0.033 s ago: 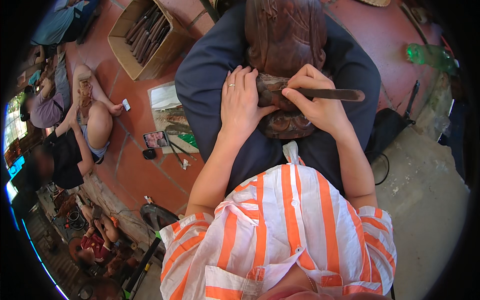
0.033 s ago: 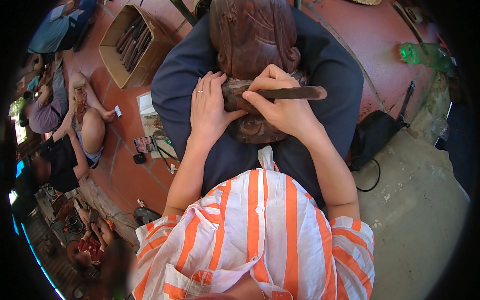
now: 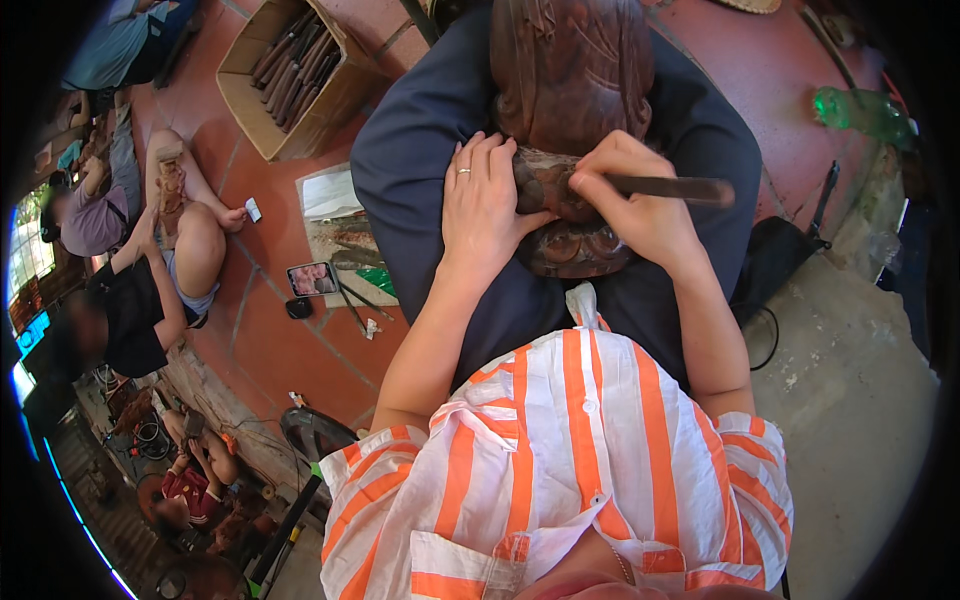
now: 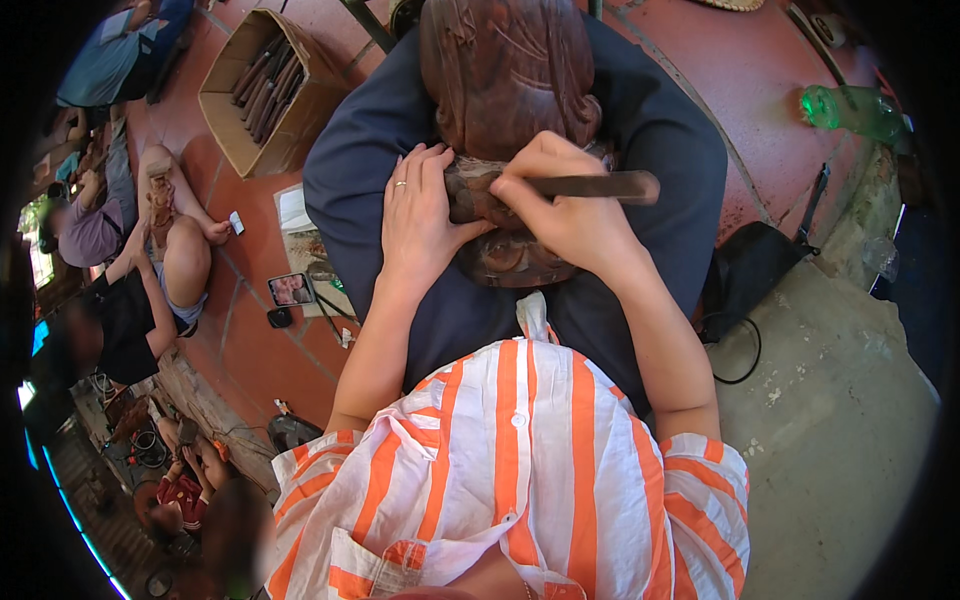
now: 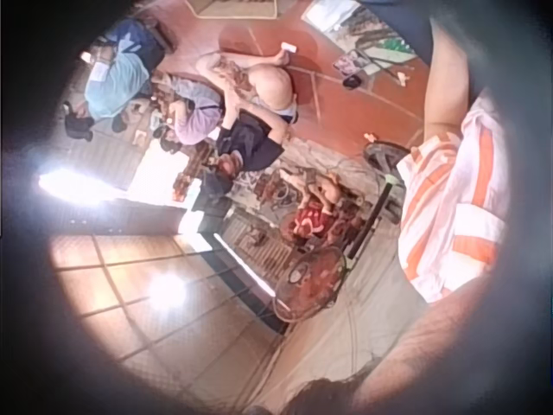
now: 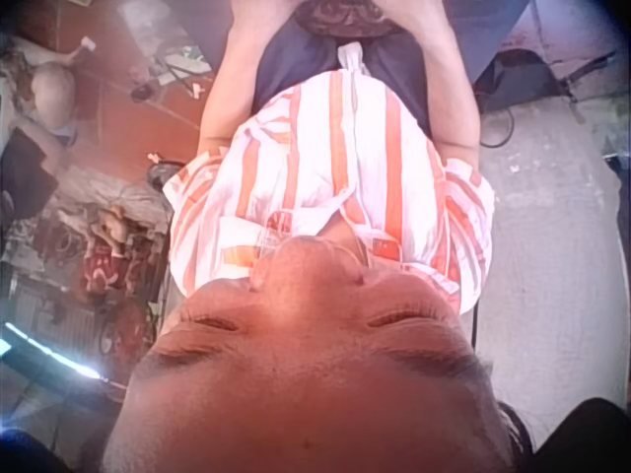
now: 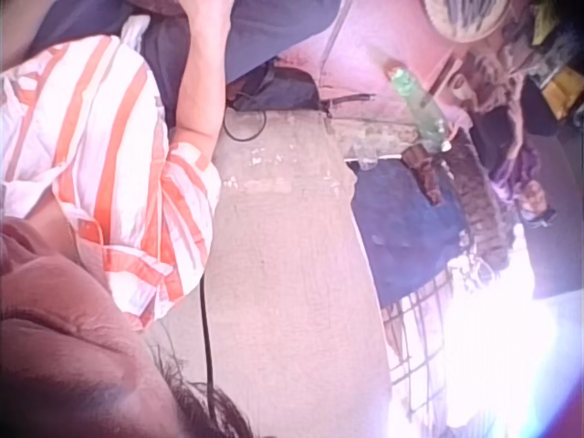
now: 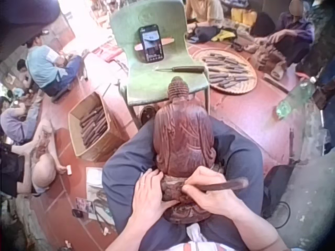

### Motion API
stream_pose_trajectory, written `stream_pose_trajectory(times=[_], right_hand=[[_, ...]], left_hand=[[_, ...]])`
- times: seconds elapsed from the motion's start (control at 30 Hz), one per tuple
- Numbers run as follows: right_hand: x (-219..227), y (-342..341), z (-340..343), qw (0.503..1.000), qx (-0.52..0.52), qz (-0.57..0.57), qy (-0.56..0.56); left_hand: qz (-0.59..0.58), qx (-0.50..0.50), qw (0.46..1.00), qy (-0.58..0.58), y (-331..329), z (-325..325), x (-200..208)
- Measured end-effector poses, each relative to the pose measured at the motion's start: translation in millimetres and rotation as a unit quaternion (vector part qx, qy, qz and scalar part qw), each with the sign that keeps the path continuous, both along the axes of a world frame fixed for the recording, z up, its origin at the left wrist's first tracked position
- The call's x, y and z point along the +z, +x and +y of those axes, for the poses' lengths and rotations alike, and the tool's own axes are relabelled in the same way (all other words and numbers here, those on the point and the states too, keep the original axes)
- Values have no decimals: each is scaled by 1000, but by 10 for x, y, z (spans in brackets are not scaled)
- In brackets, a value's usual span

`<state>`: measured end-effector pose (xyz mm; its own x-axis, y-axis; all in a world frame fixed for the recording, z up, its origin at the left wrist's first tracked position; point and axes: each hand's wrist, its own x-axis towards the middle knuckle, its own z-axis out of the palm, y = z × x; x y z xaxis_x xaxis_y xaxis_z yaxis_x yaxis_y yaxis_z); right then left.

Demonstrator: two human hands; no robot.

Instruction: The person sits on the floor and uses a small carving tool to shape and smooth the surface of a wooden Buddha statue resting on their lap. They repeatedly scrape and refine the base and lower body of the statue, rotating it occasionally to access different areas.

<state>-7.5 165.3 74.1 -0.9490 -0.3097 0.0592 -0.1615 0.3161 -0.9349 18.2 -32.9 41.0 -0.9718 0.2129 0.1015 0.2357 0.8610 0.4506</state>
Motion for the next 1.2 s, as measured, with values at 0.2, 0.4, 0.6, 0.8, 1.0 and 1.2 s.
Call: stream_pose_trajectory(times=[0.2, 0.4, 0.6, 0.8, 1.0, 1.2], right_hand=[[-75, -6, -29, 995, 25, 92, 20], [-10, -19, 18, 997, -24, -59, -32], [-93, -14, 7, 999, -24, 2, -25], [-75, -9, 4, 999, 10, 26, -14], [-59, 0, 27, 998, -9, -34, -50], [-79, 18, 5, 998, -23, -35, -42]], left_hand=[[5, 0, 1000, 1, -7, 5, -15], [-3, -5, 1000, 0, -8, -2, -4], [-2, 1, 1000, -3, 1, -3, -9], [2, -7, 1000, -4, -3, -8, -4], [1, -15, 1000, -7, -6, -59, -15], [-5, -8, 1000, 12, -3, -64, -13]])
